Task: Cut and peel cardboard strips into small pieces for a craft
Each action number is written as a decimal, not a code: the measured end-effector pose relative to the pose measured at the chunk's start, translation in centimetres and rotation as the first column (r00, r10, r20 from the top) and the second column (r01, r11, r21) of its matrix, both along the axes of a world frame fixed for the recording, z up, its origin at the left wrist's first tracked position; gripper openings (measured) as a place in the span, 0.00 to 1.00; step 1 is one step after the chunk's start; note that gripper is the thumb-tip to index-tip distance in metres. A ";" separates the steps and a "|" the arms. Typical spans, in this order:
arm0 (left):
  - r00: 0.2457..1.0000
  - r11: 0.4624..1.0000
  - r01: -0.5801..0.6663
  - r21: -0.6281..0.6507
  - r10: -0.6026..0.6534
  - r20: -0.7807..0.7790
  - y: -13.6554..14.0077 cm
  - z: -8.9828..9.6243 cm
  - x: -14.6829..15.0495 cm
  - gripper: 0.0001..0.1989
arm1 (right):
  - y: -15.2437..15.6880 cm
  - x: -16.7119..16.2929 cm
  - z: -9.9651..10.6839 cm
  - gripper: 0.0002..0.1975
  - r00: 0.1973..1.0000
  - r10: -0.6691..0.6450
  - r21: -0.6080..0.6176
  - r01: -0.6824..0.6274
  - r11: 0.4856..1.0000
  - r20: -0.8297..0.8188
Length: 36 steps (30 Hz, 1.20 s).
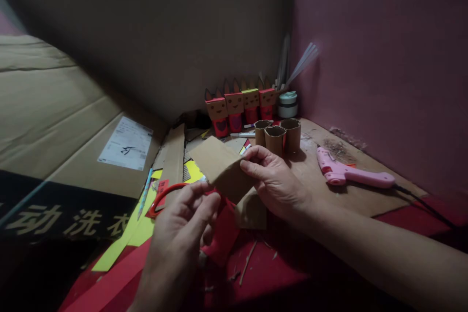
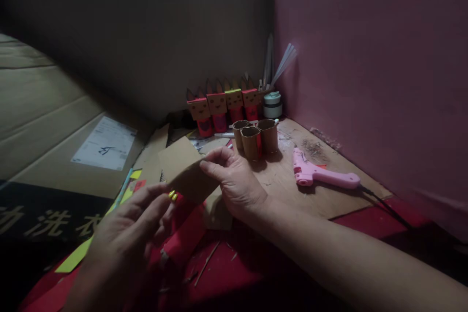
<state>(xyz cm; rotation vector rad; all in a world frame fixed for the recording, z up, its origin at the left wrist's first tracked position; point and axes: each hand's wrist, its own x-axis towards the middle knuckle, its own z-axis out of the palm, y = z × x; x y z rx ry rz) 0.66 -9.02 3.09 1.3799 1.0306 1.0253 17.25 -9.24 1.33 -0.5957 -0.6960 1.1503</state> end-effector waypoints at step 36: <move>0.983 0.998 -0.041 -0.054 0.050 0.178 2.5 0.0 3.0 0.07 | -0.1 0.2 0.2 0.12 0.913 -0.064 -0.108 0.117 0.987 0.403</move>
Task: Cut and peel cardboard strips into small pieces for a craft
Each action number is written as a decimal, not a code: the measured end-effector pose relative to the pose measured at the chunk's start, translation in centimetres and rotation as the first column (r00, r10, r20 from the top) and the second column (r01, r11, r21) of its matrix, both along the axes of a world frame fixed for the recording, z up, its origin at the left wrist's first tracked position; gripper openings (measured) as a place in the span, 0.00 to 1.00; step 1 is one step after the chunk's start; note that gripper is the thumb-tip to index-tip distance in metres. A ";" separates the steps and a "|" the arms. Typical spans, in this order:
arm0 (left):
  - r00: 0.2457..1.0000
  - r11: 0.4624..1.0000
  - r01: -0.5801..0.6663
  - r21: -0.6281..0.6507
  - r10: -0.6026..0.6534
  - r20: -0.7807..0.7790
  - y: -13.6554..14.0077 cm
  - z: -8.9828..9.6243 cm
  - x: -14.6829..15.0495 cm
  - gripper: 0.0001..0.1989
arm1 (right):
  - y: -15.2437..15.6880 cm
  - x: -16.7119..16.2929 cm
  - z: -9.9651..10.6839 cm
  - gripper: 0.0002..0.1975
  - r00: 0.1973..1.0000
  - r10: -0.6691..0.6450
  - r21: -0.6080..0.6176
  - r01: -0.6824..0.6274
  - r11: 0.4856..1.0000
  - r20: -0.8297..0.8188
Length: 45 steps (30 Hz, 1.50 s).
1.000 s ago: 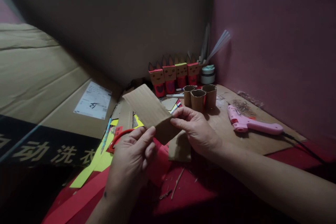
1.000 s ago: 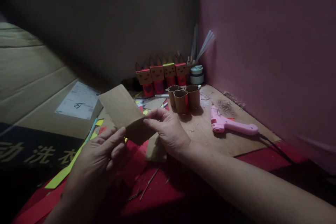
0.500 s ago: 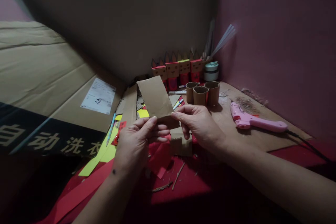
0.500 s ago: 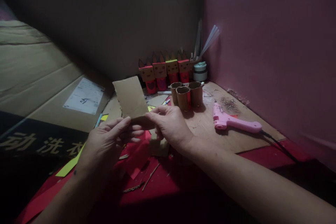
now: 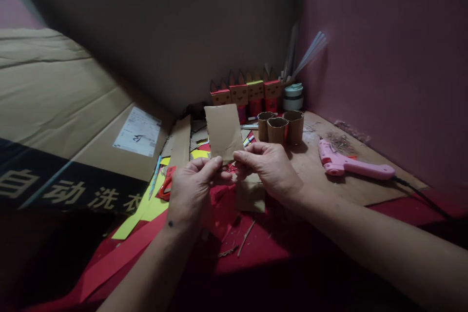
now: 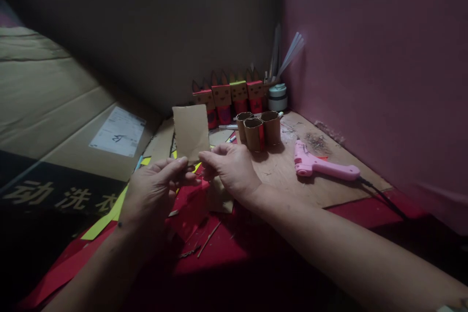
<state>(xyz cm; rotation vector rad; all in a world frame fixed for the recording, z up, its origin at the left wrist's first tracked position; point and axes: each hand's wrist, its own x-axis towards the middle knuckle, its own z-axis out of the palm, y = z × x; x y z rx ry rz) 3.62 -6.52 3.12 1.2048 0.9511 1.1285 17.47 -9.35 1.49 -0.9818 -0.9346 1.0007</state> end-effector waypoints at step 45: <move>0.984 0.973 0.167 -0.160 -0.154 0.092 1.3 -1.2 0.7 0.07 | 1.1 -1.0 -0.8 0.12 0.992 0.033 -0.094 -0.045 0.995 -0.123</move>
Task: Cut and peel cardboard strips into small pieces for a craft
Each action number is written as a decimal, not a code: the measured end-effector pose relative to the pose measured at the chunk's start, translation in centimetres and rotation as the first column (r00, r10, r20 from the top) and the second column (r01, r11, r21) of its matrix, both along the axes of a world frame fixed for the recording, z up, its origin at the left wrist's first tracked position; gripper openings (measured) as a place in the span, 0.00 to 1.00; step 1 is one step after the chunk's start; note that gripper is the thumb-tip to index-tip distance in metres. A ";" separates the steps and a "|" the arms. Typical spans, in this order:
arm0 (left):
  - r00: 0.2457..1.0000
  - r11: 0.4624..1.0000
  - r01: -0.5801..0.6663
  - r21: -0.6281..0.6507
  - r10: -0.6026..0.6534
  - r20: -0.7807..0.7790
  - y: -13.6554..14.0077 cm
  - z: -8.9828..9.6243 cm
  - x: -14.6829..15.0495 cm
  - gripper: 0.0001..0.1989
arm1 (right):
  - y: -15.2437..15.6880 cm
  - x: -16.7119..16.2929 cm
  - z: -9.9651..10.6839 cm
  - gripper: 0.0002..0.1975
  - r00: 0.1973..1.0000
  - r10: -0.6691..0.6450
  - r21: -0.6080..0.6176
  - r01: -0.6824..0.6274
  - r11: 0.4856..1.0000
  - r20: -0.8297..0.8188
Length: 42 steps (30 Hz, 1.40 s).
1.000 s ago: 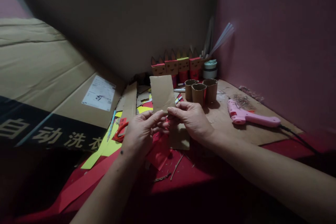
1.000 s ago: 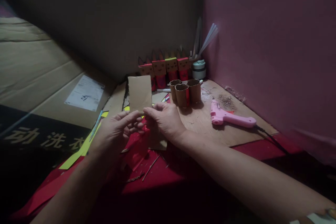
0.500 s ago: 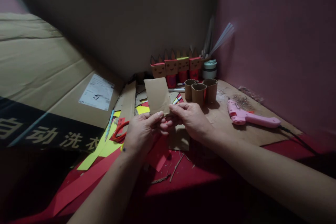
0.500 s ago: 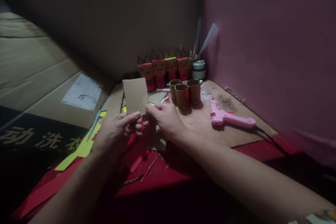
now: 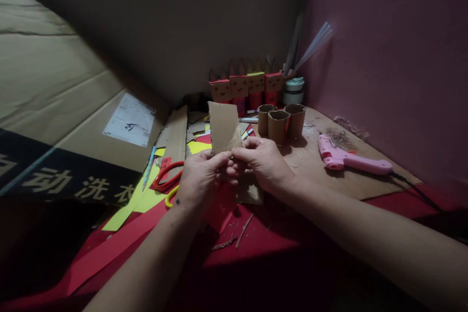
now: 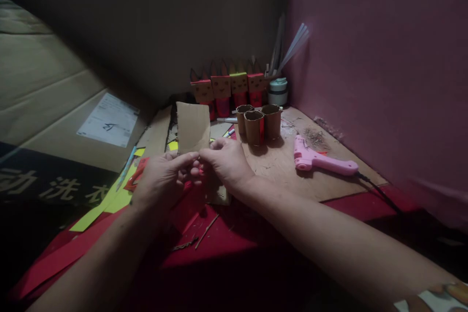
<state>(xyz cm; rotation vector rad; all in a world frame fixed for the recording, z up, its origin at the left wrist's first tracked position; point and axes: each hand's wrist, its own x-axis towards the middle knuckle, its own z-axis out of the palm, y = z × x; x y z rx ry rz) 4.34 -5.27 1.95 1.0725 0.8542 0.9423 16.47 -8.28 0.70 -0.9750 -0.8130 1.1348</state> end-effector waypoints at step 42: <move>0.922 0.778 -0.130 0.615 0.323 -0.214 -2.4 1.8 -2.1 0.09 | -1.9 1.0 1.0 0.12 0.992 -0.044 0.243 0.014 0.970 0.117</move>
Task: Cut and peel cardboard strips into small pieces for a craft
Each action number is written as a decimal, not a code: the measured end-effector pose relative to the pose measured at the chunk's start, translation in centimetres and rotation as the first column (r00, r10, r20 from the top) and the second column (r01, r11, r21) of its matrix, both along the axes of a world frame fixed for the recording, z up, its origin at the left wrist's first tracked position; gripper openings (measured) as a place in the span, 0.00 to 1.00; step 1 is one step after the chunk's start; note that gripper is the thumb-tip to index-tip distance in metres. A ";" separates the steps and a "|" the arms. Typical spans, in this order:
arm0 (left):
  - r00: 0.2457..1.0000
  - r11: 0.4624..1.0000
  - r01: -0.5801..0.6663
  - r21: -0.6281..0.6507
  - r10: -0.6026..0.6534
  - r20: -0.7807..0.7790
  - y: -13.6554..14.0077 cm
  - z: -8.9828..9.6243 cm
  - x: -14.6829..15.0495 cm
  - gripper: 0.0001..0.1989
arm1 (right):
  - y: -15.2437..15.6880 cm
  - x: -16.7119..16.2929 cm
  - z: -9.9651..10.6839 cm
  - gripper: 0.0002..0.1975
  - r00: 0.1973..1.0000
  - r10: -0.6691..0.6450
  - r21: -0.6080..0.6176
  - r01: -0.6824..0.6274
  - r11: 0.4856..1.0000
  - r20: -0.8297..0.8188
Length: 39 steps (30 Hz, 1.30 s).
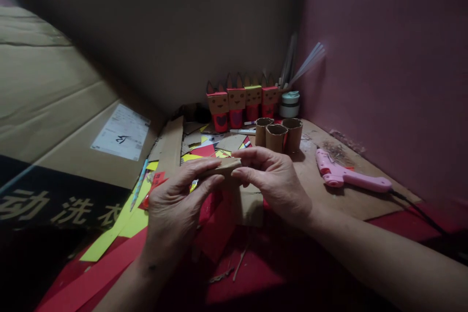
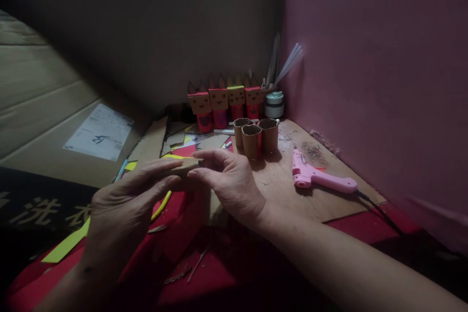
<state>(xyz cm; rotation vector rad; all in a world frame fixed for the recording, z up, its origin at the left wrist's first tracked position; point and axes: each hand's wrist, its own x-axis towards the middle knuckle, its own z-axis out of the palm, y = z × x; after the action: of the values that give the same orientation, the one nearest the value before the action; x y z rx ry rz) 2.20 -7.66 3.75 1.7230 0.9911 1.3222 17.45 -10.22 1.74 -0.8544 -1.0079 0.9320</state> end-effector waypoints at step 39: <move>0.966 0.918 0.047 0.393 0.059 -0.252 1.5 -1.1 -0.8 0.07 | 0.2 0.1 -0.4 0.15 0.976 0.165 0.007 -0.166 0.986 -0.140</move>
<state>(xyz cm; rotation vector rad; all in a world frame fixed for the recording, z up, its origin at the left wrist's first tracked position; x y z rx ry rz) 1.36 -6.20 2.66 2.2500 0.9115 1.3964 17.59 -10.03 1.39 -0.7056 -0.9650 1.1209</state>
